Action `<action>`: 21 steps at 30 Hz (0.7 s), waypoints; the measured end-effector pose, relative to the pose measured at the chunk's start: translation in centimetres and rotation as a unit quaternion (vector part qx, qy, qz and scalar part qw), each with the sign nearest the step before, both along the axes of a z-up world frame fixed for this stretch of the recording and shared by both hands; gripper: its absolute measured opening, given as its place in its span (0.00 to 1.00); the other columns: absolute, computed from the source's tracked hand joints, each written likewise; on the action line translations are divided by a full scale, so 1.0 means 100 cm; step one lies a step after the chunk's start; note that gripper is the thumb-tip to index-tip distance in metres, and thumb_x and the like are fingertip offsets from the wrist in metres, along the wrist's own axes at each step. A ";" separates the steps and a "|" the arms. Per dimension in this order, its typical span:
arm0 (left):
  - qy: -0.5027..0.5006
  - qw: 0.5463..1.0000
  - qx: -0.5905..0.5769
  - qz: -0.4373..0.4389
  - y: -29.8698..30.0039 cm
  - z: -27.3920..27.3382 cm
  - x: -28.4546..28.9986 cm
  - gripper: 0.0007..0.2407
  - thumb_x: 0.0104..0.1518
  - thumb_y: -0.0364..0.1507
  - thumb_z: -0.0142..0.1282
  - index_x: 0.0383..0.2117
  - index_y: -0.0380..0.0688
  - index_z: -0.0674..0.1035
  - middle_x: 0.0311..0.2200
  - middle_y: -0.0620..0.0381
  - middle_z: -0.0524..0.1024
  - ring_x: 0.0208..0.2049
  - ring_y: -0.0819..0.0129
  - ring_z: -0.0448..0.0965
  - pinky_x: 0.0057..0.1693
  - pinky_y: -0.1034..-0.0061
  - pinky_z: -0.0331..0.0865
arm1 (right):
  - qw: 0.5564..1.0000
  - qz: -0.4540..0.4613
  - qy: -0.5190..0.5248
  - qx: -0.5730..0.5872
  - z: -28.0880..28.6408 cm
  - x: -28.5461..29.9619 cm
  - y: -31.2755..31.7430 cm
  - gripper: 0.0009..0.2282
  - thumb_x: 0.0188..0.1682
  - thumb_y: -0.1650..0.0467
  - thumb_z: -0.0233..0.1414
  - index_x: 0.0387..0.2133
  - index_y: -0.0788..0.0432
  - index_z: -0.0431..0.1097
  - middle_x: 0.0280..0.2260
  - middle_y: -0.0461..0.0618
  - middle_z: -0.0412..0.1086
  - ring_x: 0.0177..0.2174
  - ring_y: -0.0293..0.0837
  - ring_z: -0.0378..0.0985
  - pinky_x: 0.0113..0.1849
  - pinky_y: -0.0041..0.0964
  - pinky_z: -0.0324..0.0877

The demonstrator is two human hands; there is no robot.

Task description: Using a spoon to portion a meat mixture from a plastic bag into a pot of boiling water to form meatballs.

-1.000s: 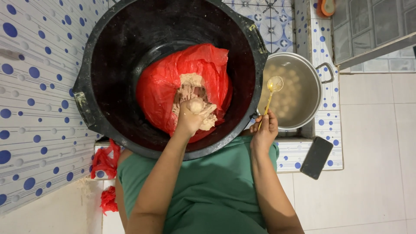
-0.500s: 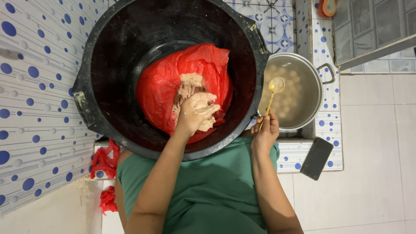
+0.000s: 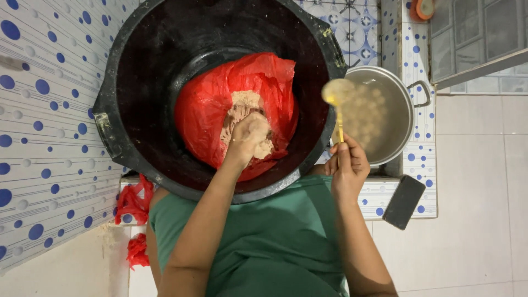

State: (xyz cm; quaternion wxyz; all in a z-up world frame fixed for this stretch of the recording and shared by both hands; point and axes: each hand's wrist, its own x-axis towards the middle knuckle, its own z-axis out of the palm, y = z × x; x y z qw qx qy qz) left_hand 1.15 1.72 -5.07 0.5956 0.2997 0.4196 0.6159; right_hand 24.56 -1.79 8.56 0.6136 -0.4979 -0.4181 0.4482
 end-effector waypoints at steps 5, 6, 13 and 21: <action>0.038 0.999 0.003 0.036 -0.015 0.078 0.008 0.09 0.52 0.20 0.67 0.38 0.36 0.81 0.29 0.48 0.80 0.36 0.66 0.80 0.44 0.69 0.80 | 0.977 0.063 -0.202 0.037 0.037 -0.008 -0.003 0.09 0.56 0.79 0.49 0.45 0.69 0.75 0.19 0.55 0.70 0.13 0.39 0.65 0.19 0.34 0.67; 0.052 0.998 0.011 0.031 -0.016 0.094 0.010 0.13 0.49 0.18 0.70 0.40 0.35 0.82 0.30 0.44 0.82 0.38 0.64 0.83 0.48 0.72 0.80 | 0.946 0.082 -0.306 0.068 0.046 -0.008 -0.004 0.09 0.54 0.80 0.52 0.45 0.66 0.78 0.18 0.51 0.72 0.19 0.38 0.71 0.26 0.35 0.72; -0.020 1.000 -0.005 0.002 -0.014 0.100 0.003 0.20 0.46 0.10 0.65 0.47 0.31 0.77 0.27 0.48 0.79 0.32 0.66 0.84 0.46 0.77 0.85 | 0.849 0.122 -0.475 0.195 0.073 -0.027 -0.013 0.12 0.51 0.82 0.51 0.45 0.63 0.78 0.22 0.51 0.72 0.17 0.44 0.74 0.21 0.34 0.70; 0.112 0.993 -0.026 0.029 -0.010 0.074 0.014 0.11 0.46 0.19 0.71 0.31 0.33 0.78 0.26 0.47 0.82 0.30 0.68 0.82 0.37 0.72 0.83 | 0.755 0.129 -0.593 0.247 0.084 -0.039 -0.011 0.11 0.51 0.80 0.52 0.45 0.60 0.77 0.18 0.41 0.63 0.15 0.36 0.68 0.19 0.29 0.69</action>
